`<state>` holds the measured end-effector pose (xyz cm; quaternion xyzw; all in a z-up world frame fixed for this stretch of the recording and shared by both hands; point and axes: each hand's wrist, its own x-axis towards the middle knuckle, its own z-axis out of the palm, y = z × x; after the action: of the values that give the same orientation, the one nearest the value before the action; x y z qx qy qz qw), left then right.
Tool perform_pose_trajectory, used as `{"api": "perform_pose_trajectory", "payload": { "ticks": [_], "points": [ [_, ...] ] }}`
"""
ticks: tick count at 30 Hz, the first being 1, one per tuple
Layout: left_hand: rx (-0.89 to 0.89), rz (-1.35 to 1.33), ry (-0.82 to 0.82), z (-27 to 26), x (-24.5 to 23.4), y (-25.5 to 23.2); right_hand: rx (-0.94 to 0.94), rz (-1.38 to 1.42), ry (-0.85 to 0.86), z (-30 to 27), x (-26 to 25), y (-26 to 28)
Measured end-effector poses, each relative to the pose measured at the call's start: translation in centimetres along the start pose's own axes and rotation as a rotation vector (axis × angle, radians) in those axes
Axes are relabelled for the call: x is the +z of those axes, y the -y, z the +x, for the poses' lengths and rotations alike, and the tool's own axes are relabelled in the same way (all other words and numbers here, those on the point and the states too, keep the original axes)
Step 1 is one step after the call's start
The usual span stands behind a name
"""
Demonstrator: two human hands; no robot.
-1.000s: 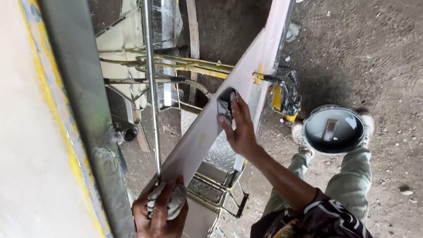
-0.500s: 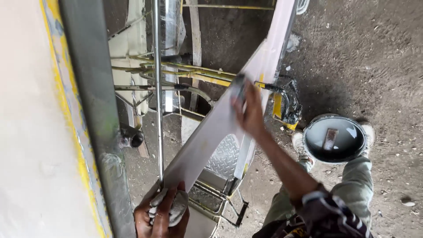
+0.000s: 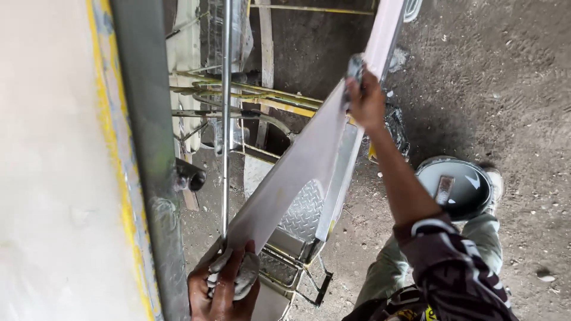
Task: The person sands the edge of a white vehicle door panel using a sanding block. They hold a cloth in their left hand while sanding with their right hand, working along the seam and the lower curved section of the panel.
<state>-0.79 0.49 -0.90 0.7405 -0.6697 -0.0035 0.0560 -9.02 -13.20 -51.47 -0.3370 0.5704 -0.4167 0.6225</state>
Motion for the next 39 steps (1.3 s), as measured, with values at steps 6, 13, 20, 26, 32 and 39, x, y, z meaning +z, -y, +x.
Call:
{"api": "perform_pose_trajectory", "payload": {
  "ticks": [6, 13, 20, 26, 32, 39],
  "points": [
    [-0.068, -0.002, 0.092, 0.3, -0.9, -0.5, -0.492, -0.183, -0.012, -14.9, 1.6, 15.4],
    [-0.050, -0.010, 0.057, 0.7, -0.3, -0.2, 0.031, -0.023, 0.029, -4.8, -0.2, 12.2],
    [-0.051, -0.013, 0.067, 0.4, -0.5, -0.4, -0.340, -0.060, -0.007, -13.0, 2.1, 12.3],
    [-0.050, 0.005, 0.056, -0.3, -0.6, -0.3, 0.242, -0.066, 0.063, -2.8, 0.0, 9.6],
    [-0.052, 0.005, 0.061, -0.2, -0.1, -0.4, -0.373, -0.237, -0.021, -13.9, 2.2, 11.5],
    [-0.018, 0.017, -0.009, -0.2, 0.3, -0.5, 0.360, -0.006, 0.048, -2.2, -0.4, 8.9]
  ]
}}
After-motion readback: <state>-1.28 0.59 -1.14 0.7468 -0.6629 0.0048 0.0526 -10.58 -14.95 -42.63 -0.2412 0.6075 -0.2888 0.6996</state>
